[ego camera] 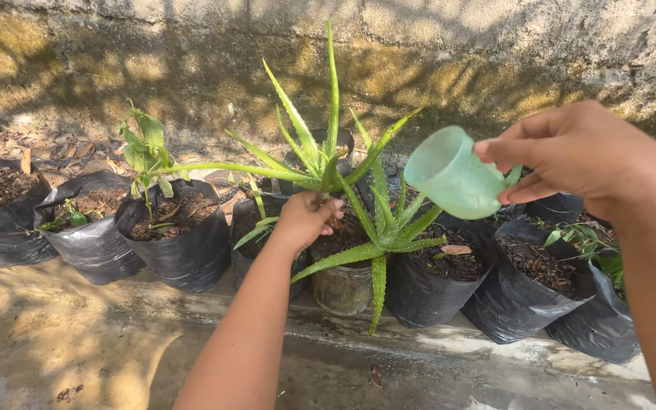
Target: Watering aloe vera plants in individual black poly bags using a small cup and a bucket of water.
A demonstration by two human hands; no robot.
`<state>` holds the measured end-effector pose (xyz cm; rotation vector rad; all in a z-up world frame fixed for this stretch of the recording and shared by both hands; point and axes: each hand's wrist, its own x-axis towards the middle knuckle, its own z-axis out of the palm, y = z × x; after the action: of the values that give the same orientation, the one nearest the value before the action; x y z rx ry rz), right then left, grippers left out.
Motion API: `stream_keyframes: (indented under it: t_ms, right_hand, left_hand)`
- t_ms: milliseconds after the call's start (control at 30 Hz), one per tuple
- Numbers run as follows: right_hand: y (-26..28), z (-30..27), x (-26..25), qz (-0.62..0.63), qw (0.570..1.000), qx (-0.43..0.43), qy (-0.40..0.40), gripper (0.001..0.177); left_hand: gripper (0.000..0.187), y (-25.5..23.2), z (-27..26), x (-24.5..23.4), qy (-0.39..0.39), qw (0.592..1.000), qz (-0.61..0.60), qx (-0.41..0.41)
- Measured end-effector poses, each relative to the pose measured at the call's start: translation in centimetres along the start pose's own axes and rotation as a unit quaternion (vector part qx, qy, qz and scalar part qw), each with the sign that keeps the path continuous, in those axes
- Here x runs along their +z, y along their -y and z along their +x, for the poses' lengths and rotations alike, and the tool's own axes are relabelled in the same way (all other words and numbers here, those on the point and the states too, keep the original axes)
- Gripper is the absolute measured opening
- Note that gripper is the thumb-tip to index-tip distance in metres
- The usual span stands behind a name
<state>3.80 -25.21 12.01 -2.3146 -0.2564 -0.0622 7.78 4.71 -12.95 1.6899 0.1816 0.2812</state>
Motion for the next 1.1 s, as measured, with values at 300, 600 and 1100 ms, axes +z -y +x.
stream_keyframes:
  t_ms: [300, 600, 1100]
  right_hand:
    - [0.7, 0.1, 5.7, -0.27, 0.943, -0.164, -0.102, 0.037]
    - [-0.1, 0.4, 4.1, 0.101, 0.995, 0.007, -0.001, 0.036]
    - [-1.0, 0.2, 2.0, 0.074, 0.997, 0.02, -0.012, 0.033]
  left_hand:
    - [0.04, -1.9, -2.4, 1.5, -0.093, 0.968, 0.227, 0.048]
    - [0.031, 2.4, 1.1, 1.6, -0.079, 0.994, -0.073, -0.002]
    - [0.035, 0.1, -3.2, 0.2, -0.099, 0.973, 0.191, 0.084]
